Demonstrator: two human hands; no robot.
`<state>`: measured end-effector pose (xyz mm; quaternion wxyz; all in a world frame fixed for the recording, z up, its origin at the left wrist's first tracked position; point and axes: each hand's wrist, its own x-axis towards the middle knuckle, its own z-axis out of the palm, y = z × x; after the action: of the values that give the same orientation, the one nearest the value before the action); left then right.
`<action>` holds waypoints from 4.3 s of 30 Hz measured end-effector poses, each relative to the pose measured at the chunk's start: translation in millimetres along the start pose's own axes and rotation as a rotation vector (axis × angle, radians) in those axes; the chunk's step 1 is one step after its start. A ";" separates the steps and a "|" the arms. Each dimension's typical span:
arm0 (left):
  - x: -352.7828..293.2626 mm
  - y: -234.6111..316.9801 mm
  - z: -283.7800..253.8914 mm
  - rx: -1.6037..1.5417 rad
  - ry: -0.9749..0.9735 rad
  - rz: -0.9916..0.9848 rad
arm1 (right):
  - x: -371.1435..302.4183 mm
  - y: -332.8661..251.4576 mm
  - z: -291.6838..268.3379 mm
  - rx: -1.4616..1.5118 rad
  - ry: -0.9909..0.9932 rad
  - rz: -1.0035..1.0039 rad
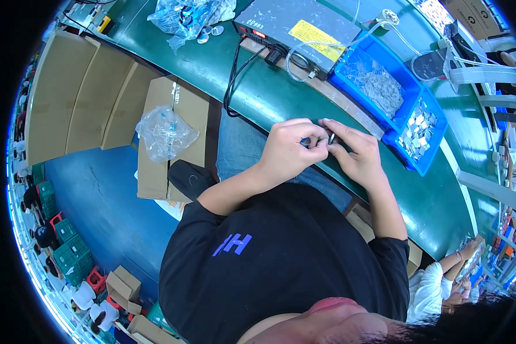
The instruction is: Manually assemble small mechanical components at a factory assembly line station.
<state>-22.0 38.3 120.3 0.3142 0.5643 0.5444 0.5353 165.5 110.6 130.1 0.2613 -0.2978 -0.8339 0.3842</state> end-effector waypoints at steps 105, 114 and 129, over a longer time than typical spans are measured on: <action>-15.0 1.7 -23.1 -0.336 -0.046 -0.295 | -0.1 5.9 51.5 0.565 0.365 -0.157; -30.0 -23.6 -48.0 -0.366 0.142 -0.283 | 37.7 -23.6 61.2 0.735 0.356 0.240; -36.4 -57.2 -84.8 -0.943 0.389 -0.396 | 162.3 -41.0 115.2 -0.075 0.293 -0.144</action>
<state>-112.0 -3.6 76.7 0.5214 0.1395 0.3892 0.7465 -34.5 146.3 130.9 0.3955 -0.2996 -0.8199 0.2856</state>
